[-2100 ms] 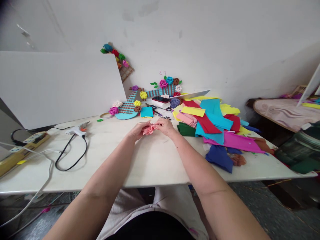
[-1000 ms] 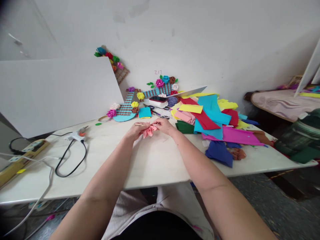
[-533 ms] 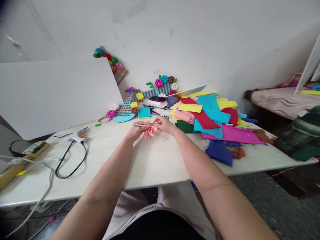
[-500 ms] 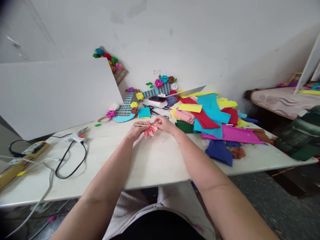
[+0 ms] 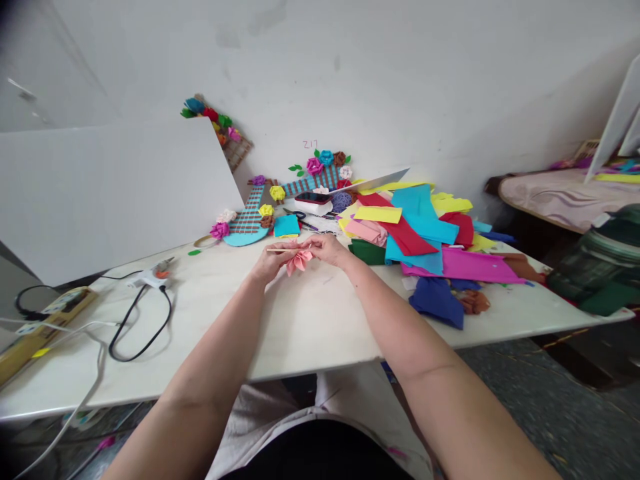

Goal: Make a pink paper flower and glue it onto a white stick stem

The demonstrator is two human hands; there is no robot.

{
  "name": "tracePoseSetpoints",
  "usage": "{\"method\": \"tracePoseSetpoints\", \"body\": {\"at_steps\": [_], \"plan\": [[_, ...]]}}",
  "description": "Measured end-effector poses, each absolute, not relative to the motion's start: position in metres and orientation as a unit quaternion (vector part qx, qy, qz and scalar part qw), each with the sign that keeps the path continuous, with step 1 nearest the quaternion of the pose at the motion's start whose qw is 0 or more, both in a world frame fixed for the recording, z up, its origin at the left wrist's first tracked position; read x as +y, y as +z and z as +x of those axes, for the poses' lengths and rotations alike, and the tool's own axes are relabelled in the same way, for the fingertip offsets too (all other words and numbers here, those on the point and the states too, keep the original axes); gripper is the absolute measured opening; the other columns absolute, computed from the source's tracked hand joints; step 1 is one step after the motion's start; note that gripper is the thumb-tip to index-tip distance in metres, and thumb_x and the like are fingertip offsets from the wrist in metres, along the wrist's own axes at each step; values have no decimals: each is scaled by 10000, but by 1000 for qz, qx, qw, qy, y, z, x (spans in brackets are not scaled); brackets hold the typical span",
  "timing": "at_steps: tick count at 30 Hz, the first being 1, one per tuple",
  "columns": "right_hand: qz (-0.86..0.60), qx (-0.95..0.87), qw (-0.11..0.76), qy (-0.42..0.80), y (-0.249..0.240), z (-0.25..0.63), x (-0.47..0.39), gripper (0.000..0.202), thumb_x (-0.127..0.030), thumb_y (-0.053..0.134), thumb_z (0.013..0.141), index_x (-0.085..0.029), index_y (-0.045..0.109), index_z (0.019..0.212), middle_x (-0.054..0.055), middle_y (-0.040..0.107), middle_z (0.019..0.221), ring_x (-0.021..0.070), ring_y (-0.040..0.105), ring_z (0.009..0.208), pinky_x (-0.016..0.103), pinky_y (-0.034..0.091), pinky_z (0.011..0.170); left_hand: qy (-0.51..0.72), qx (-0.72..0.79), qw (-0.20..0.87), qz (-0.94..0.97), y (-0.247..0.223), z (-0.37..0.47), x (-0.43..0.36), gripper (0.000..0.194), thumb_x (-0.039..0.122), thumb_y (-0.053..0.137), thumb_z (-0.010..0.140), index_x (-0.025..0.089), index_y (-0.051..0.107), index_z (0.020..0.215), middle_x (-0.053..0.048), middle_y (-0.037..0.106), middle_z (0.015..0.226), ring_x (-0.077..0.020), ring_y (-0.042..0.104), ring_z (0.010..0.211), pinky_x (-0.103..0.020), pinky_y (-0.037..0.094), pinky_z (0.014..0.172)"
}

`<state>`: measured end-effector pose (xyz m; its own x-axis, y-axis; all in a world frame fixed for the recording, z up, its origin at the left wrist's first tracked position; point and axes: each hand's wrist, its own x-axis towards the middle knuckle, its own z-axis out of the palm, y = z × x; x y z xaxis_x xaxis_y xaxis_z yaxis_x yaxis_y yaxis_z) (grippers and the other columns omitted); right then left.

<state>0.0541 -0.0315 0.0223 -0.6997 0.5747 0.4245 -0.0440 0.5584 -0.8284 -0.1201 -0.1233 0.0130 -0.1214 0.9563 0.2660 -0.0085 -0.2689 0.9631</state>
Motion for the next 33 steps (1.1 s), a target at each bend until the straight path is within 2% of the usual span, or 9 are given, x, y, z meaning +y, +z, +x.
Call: {"method": "tracePoseSetpoints", "body": {"at_steps": [4, 8, 11, 14, 18, 22, 28, 33], "plan": [[-158, -813, 357, 432, 24, 54, -34, 248, -286, 576, 715, -132, 713, 853, 12, 644, 610, 83, 469, 468, 206, 362, 462, 611, 450, 428, 491, 13, -121, -123, 424, 340, 830, 566, 128, 728, 919, -80, 719, 864, -162, 653, 720, -254, 492, 675], [-163, -828, 349, 406, 24, 55, -34, 249, -264, 574, 737, -138, 750, 861, 19, 667, 620, 76, 454, 452, 208, 369, 458, 610, 456, 434, 482, 13, -120, -124, 408, 305, 824, 569, 124, 721, 918, -85, 721, 873, -161, 661, 718, -246, 496, 658], [-166, -833, 346, 399, 22, 54, -32, 236, -224, 576, 742, -166, 768, 866, 36, 720, 700, 100, 545, 521, 215, 431, 509, 609, 462, 434, 477, 15, -119, -126, 385, 281, 814, 578, 123, 720, 917, -81, 720, 843, -152, 652, 682, -240, 486, 621], [-169, -833, 352, 392, 18, 51, -29, 219, -178, 591, 735, -195, 776, 852, 51, 755, 832, 139, 648, 678, 240, 506, 626, 605, 462, 437, 479, 17, -118, -128, 360, 274, 805, 593, 120, 721, 907, -82, 719, 823, -150, 643, 662, -235, 472, 583], [-174, -838, 359, 372, 15, 49, -27, 220, -147, 597, 739, -212, 777, 848, 46, 760, 865, 160, 684, 746, 270, 536, 707, 602, 460, 442, 479, 19, -117, -129, 349, 276, 803, 597, 110, 716, 892, -82, 714, 791, -145, 627, 624, -233, 449, 534], [-171, -844, 367, 353, 15, 49, -26, 212, -141, 599, 741, -208, 778, 831, 38, 759, 848, 169, 686, 774, 261, 527, 694, 594, 452, 456, 485, 19, -117, -128, 343, 309, 797, 616, 108, 712, 881, -66, 699, 733, -127, 599, 558, -226, 420, 486], [-177, -853, 377, 314, 13, 48, -21, 293, -59, 544, 701, -199, 776, 813, 22, 743, 762, 152, 655, 687, 255, 495, 668, 557, 459, 461, 516, 24, -114, -132, 290, 385, 739, 695, 108, 717, 780, -63, 681, 656, -105, 552, 491, -218, 397, 478], [-169, -869, 373, 276, 14, 49, -20, 250, -93, 542, 726, -190, 766, 780, 20, 728, 742, 147, 635, 690, 238, 458, 660, 559, 468, 461, 506, 22, -115, -131, 317, 437, 733, 690, 122, 702, 693, -50, 658, 609, -114, 567, 518, -220, 409, 509]]}}
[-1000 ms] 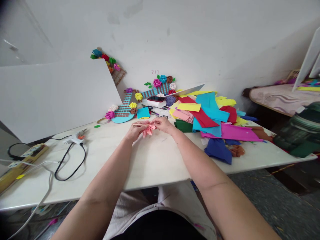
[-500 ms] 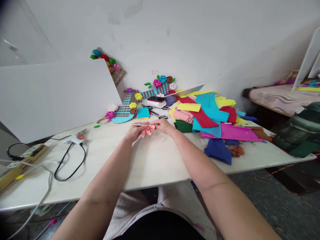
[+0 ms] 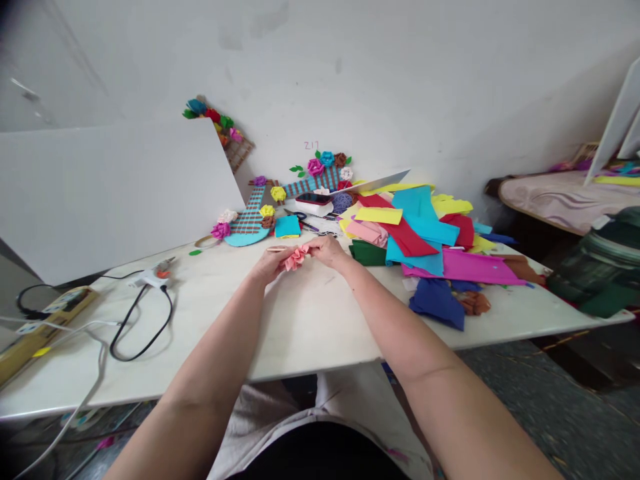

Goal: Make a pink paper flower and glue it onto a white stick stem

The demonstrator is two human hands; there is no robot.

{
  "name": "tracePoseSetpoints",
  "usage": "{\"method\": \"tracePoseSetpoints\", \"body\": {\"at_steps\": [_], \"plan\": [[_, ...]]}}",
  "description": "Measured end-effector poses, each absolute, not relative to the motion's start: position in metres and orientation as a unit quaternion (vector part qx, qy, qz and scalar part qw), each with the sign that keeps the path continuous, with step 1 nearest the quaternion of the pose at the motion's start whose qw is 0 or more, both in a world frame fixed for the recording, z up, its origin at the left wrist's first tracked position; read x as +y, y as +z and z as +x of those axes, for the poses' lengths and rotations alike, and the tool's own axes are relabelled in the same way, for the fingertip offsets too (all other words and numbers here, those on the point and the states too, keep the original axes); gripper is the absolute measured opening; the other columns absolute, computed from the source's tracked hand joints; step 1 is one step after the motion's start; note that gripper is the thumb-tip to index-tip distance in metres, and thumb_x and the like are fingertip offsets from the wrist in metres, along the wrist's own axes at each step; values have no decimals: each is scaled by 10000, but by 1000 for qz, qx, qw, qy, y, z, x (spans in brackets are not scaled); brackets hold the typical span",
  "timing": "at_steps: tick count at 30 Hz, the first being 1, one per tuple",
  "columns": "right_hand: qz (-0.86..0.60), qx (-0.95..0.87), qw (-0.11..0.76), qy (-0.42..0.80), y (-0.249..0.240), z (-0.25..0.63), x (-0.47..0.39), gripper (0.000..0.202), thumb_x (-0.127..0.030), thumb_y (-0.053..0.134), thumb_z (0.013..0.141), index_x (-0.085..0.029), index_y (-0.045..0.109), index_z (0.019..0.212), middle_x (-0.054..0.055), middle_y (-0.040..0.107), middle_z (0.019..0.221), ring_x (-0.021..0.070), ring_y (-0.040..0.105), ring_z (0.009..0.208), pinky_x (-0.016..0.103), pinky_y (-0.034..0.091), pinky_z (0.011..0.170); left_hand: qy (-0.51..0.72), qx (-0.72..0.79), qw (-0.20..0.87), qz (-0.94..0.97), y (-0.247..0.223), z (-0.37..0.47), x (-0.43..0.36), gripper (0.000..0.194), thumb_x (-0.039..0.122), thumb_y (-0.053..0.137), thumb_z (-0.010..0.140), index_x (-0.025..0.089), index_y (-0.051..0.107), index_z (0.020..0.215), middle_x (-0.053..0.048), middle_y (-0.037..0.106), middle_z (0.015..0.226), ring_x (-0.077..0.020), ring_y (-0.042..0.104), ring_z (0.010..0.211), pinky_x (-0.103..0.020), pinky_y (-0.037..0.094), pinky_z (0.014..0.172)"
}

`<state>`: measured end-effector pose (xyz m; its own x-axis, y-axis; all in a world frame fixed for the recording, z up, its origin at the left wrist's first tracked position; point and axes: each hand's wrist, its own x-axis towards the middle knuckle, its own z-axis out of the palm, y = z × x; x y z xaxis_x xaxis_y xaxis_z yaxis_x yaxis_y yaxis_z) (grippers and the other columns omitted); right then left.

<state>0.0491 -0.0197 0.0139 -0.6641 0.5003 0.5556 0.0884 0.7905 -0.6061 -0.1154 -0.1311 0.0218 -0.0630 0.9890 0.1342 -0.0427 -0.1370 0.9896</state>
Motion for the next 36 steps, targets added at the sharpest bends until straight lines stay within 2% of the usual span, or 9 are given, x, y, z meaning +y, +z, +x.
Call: {"method": "tracePoseSetpoints", "body": {"at_steps": [3, 9, 15, 20, 26, 32, 36], "plan": [[-171, -881, 368, 245, 16, 50, -22, 224, -126, 545, 748, -190, 760, 753, 18, 705, 700, 137, 606, 651, 225, 422, 617, 571, 462, 466, 493, 17, -115, -128, 352, 464, 746, 667, 120, 674, 636, -43, 630, 567, -114, 559, 521, -228, 424, 531], [-187, -893, 377, 158, 18, 49, -28, 212, -143, 563, 760, -215, 760, 728, 27, 697, 688, 138, 568, 618, 236, 380, 596, 592, 443, 514, 435, 14, -112, -124, 333, 407, 785, 624, 101, 691, 717, -78, 670, 665, -135, 591, 585, -252, 466, 578], [-199, -895, 374, 138, 18, 47, -32, 207, -130, 583, 751, -232, 763, 744, 33, 713, 743, 157, 594, 682, 241, 386, 603, 600, 440, 512, 430, 17, -113, -122, 187, 276, 733, 642, 98, 679, 655, -74, 661, 641, -99, 543, 509, -217, 376, 482], [-201, -881, 382, 193, 14, 44, -32, 212, -126, 568, 767, -221, 758, 772, 33, 720, 768, 158, 616, 693, 247, 422, 629, 589, 444, 503, 451, 17, -116, -121, 149, 241, 695, 643, 96, 694, 677, -74, 664, 646, -101, 552, 493, -217, 369, 468], [-209, -845, 404, 281, 10, 43, -30, 144, -181, 600, 754, -196, 721, 831, 37, 734, 829, 181, 652, 767, 280, 477, 719, 558, 444, 482, 509, 25, -115, -128, 202, 282, 674, 679, 83, 681, 648, -81, 651, 592, -102, 537, 427, -216, 358, 424], [-237, -817, 389, 354, 9, 44, -26, 129, -250, 653, 690, -178, 642, 797, 22, 707, 764, 160, 627, 705, 255, 459, 640, 575, 441, 457, 516, 28, -110, -130, 308, 379, 752, 644, 80, 694, 684, -91, 667, 613, -108, 521, 415, -237, 364, 414], [-254, -813, 323, 414, 15, 54, -24, 226, -385, 652, 686, -174, 576, 712, -5, 628, 604, 123, 552, 570, 225, 388, 536, 606, 457, 377, 531, 24, -109, -127, 293, 371, 801, 594, 106, 716, 685, -45, 643, 596, -76, 489, 466, -210, 318, 436]]}}
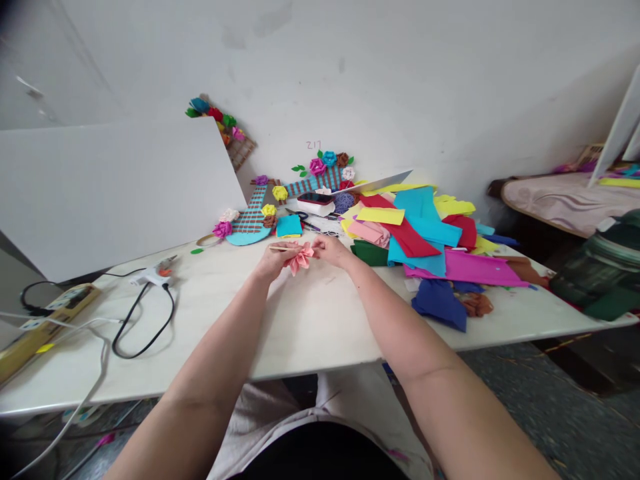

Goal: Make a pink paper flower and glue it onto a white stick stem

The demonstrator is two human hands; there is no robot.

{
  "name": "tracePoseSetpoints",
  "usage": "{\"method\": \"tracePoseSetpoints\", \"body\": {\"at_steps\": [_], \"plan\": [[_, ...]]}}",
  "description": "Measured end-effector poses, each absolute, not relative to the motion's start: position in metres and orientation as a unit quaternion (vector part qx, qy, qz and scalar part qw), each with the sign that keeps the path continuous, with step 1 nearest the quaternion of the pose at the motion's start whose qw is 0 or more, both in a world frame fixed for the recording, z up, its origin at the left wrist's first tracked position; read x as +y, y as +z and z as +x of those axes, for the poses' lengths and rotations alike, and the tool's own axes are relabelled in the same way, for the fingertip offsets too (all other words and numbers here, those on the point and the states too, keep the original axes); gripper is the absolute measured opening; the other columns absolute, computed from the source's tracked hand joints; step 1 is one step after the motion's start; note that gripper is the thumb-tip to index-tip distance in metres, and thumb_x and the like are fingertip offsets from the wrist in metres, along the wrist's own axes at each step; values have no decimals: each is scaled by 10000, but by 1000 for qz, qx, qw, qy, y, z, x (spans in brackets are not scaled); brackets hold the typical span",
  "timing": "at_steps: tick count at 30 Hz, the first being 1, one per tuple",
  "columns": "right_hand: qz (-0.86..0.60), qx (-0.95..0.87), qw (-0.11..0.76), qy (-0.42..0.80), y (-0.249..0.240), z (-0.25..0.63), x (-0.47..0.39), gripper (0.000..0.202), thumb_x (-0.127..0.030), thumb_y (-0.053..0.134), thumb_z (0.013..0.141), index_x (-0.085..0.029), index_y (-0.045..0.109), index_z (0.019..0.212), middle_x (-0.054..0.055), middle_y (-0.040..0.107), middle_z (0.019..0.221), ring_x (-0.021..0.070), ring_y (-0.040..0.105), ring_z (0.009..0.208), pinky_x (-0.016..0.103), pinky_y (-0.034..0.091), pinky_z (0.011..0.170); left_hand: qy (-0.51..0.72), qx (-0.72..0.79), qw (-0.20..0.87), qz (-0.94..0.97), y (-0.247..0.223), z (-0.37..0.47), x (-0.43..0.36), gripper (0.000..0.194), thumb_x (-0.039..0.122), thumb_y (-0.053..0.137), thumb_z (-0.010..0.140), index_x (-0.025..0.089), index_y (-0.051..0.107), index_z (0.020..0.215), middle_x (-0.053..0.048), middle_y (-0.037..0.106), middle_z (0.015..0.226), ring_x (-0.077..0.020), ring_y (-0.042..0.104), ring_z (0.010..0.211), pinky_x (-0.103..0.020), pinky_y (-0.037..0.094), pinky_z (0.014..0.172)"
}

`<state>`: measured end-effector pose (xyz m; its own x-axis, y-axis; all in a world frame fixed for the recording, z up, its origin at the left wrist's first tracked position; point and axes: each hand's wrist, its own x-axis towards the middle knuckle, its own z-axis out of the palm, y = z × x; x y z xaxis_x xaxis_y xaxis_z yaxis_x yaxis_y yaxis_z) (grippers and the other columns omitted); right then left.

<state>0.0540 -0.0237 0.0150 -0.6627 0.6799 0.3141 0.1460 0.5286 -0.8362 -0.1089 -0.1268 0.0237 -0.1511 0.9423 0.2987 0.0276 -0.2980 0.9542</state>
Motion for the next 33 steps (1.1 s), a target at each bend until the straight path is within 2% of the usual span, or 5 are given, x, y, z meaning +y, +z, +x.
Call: {"method": "tracePoseSetpoints", "body": {"at_steps": [4, 10, 21, 26, 33], "plan": [[-253, -852, 203, 411, 29, 69, -27, 392, -516, 539, 748, -164, 537, 578, -15, 532, 500, 85, 436, 483, 230, 310, 504, 602, 464, 358, 543, 22, -111, -126, 290, 370, 805, 592, 116, 732, 710, -50, 663, 654, -84, 502, 519, -219, 323, 476], [-249, -862, 175, 405, 42, 71, -38, 397, -514, 523, 732, -156, 542, 562, -54, 406, 480, 66, 329, 483, 239, 249, 517, 592, 464, 379, 539, 21, -116, -126, 279, 351, 798, 594, 110, 726, 714, -63, 665, 640, -114, 533, 528, -234, 339, 485], [-281, -855, 268, 343, 34, 57, -39, 438, -538, 562, 668, -179, 429, 455, -61, 288, 479, 73, 272, 518, 251, 199, 515, 600, 437, 429, 514, 25, -115, -131, 235, 312, 778, 625, 103, 701, 700, -67, 665, 660, -112, 560, 527, -219, 367, 450], [-309, -865, 287, 270, 30, 54, -35, 399, -485, 538, 718, -168, 490, 481, -45, 339, 494, 88, 325, 535, 253, 213, 538, 632, 428, 451, 462, 28, -110, -132, 291, 339, 818, 549, 105, 677, 649, -50, 646, 601, -102, 533, 466, -210, 368, 409], [-354, -873, 287, 172, 37, 54, -47, 375, -473, 551, 775, -165, 644, 581, 6, 538, 563, 118, 423, 576, 263, 221, 552, 621, 434, 449, 474, 30, -109, -134, 305, 356, 803, 577, 95, 666, 657, -59, 646, 573, -100, 517, 426, -216, 347, 384]]}}
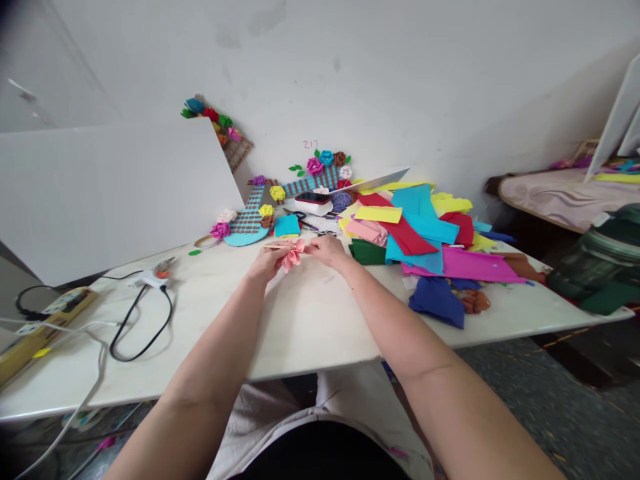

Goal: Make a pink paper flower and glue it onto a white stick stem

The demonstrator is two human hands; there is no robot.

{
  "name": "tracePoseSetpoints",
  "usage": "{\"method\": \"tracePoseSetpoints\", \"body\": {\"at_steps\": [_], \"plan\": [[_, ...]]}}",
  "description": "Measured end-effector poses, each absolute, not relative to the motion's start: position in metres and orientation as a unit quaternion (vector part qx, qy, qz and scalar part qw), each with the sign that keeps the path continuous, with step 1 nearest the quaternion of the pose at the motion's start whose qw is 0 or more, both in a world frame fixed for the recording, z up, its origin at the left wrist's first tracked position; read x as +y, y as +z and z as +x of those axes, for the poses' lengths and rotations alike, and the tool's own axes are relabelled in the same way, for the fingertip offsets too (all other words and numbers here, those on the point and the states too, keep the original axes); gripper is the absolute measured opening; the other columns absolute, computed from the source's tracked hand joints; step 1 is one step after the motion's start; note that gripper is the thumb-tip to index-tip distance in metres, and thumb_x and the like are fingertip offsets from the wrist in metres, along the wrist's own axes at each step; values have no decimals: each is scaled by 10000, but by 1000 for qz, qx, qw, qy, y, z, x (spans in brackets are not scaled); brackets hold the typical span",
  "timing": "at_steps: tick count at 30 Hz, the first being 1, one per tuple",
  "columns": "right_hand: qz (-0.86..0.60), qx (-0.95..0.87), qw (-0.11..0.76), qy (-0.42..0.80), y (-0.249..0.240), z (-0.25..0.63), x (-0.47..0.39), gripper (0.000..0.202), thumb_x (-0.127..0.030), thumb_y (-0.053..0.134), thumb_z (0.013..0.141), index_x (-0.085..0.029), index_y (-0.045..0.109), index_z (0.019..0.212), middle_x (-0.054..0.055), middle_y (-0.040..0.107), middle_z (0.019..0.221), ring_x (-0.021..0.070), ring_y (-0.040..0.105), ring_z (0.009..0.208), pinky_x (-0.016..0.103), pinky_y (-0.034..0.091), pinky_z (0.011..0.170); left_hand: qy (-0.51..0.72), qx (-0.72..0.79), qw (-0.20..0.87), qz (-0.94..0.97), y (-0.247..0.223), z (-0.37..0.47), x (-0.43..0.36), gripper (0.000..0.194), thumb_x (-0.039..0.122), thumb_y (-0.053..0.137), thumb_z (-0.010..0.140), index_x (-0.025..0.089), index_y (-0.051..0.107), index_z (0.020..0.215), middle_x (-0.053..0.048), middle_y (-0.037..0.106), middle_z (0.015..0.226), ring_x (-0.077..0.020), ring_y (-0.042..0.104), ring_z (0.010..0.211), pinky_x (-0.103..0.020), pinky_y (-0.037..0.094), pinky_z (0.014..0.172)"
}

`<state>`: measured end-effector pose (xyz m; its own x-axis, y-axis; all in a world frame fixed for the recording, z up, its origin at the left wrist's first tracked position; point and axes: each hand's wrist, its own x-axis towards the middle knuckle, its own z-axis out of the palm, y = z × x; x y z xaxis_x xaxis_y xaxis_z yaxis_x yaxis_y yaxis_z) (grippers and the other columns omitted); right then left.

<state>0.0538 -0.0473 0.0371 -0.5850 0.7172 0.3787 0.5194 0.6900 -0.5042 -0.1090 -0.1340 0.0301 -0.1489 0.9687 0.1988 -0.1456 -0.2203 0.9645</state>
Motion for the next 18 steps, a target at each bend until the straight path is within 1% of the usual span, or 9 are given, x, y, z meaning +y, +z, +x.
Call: {"method": "tracePoseSetpoints", "body": {"at_steps": [3, 6, 10, 14, 18], "plan": [[-355, -874, 292, 156, 38, 54, -50, 353, -478, 562, 793, -182, 695, 653, 21, 614, 618, 127, 476, 596, 258, 229, 554, 632, 435, 458, 450, 29, -110, -132, 293, 344, 802, 583, 103, 644, 632, -49, 629, 550, -87, 505, 423, -208, 319, 385], [-353, -872, 304, 151, 37, 53, -50, 355, -507, 584, 795, -193, 721, 701, 27, 652, 657, 130, 506, 611, 253, 240, 555, 649, 426, 459, 433, 25, -111, -129, 306, 365, 785, 610, 103, 627, 619, -50, 617, 538, -87, 504, 420, -213, 311, 391], [-355, -869, 310, 148, 35, 53, -47, 369, -534, 607, 787, -194, 734, 724, 27, 660, 650, 132, 512, 612, 251, 254, 559, 661, 425, 457, 417, 21, -113, -124, 344, 413, 773, 632, 102, 627, 647, -44, 609, 539, -97, 517, 429, -221, 333, 411], [-357, -868, 321, 129, 32, 52, -44, 349, -532, 621, 780, -209, 734, 716, 29, 670, 656, 136, 523, 615, 249, 260, 560, 662, 422, 449, 427, 19, -114, -123, 344, 393, 808, 595, 99, 632, 621, -41, 612, 554, -83, 508, 442, -212, 329, 424], [-362, -861, 331, 136, 31, 51, -45, 320, -510, 635, 773, -214, 734, 706, 28, 677, 659, 137, 535, 620, 247, 276, 566, 659, 429, 447, 426, 19, -116, -124, 344, 385, 827, 568, 93, 662, 648, -46, 630, 588, -84, 519, 462, -206, 318, 421]]}}
